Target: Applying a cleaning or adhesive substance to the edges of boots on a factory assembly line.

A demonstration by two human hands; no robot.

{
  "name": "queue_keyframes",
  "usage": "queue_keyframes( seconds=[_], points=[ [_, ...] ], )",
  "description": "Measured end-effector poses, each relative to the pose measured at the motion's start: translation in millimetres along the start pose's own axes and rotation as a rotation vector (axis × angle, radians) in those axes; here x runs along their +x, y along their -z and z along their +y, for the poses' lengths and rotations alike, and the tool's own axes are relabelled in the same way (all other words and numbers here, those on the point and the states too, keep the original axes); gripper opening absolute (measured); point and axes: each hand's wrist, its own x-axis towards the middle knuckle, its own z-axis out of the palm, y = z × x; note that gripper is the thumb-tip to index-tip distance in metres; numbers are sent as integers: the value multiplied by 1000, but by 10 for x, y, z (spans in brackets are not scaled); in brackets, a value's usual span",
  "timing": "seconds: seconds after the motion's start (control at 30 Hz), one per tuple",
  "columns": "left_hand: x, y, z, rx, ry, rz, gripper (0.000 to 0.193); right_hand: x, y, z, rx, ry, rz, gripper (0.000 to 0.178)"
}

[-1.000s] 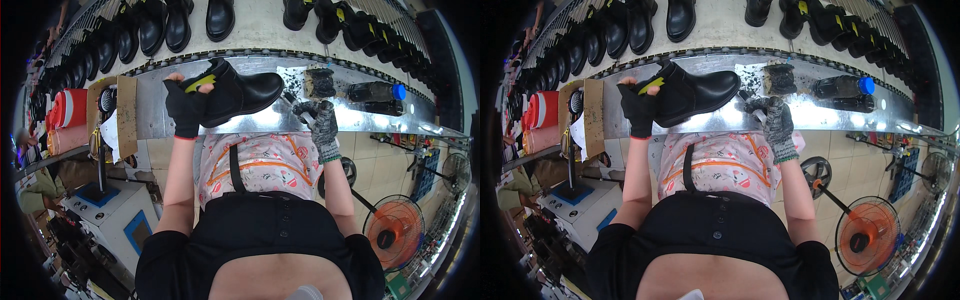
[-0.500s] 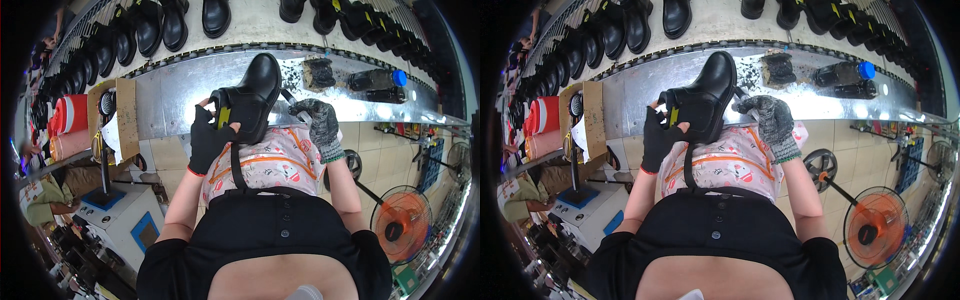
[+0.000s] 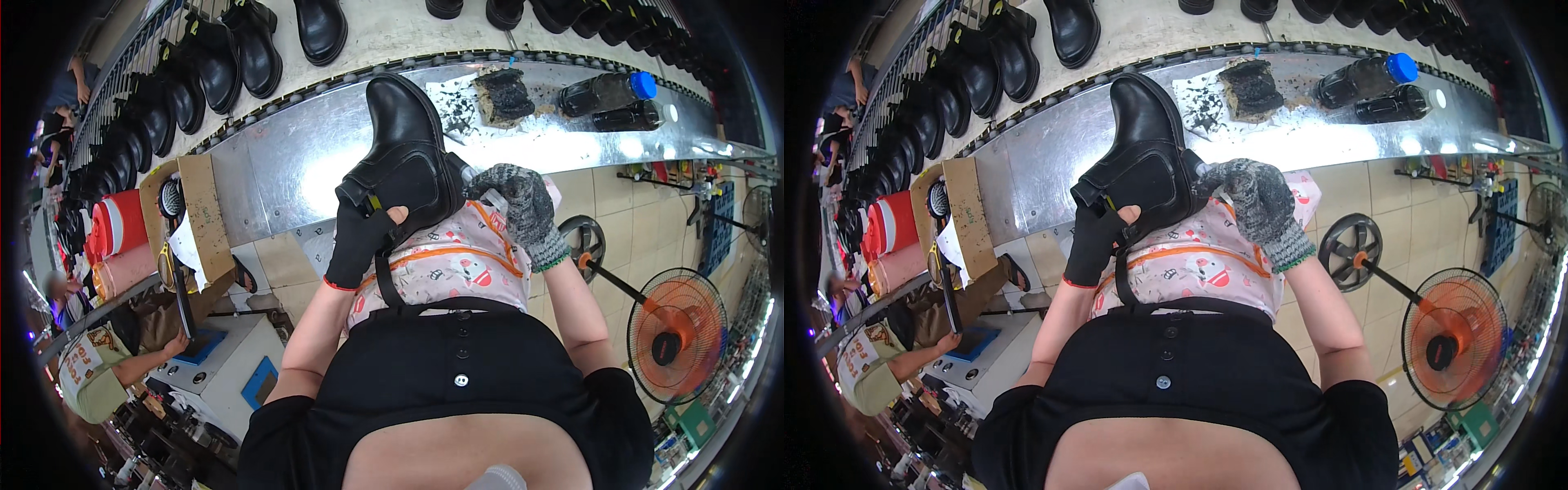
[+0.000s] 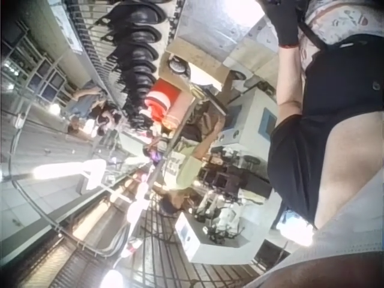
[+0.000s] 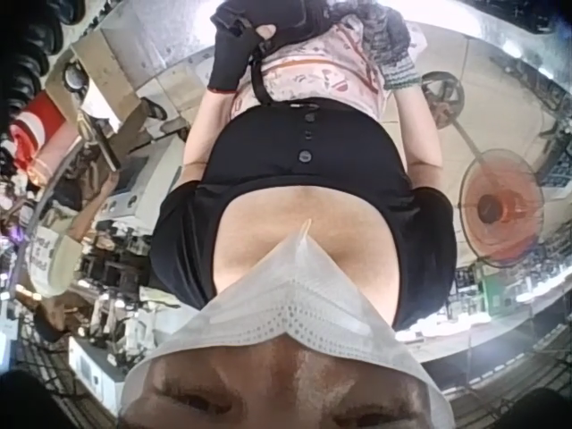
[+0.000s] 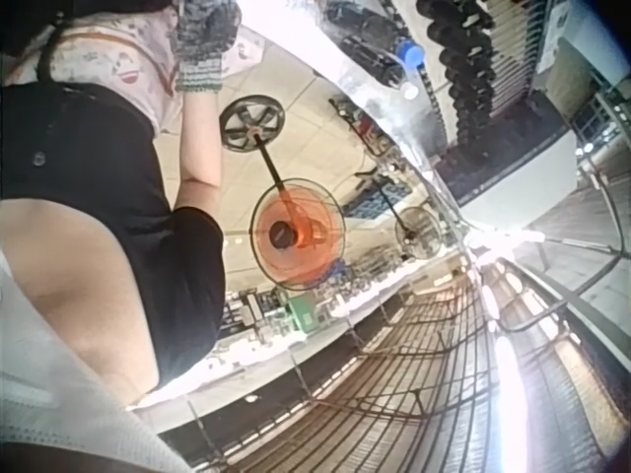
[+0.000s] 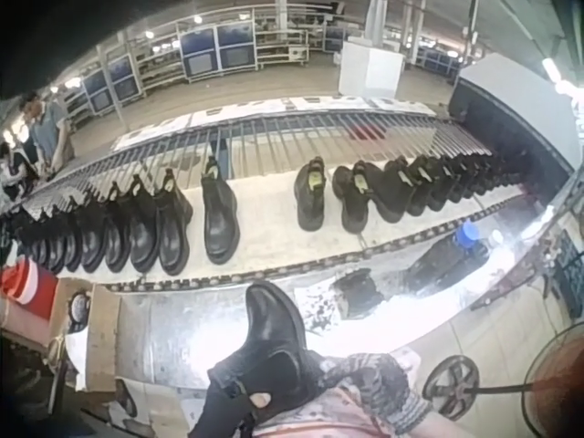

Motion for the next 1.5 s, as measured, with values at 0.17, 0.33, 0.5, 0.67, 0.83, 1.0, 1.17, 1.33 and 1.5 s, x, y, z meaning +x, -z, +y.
queue_keyframes(
  seconds=[0.17,0.33,0.5,0.67,0.83,1.0,1.17,1.33,1.5],
  points=[
    [-20,-43,92,-32,82,12,54,-50,82,-2,-79,33,-8,17],
    [2,-94,78,-133,-28,-5,52,-41,287,-161,20,-39,-122,17],
    [42,-122,48,-271,31,-22,48,-93,475,-322,7,53,-127,16],
    [49,-223,163,-402,98,0,44,-181,593,-440,33,80,-103,30],
    [53,-309,294,-518,82,16,42,-222,611,-508,-8,111,-44,50],
    [65,-213,333,-543,169,15,38,-278,650,-548,-36,77,-78,30],
    [76,-225,386,-628,167,16,36,-288,577,-552,-13,116,-48,31],
    [83,-256,549,-706,151,71,36,-344,424,-423,85,133,4,34],
    [204,-119,631,-721,155,41,38,-355,223,-410,397,-213,329,29]
  ],
)
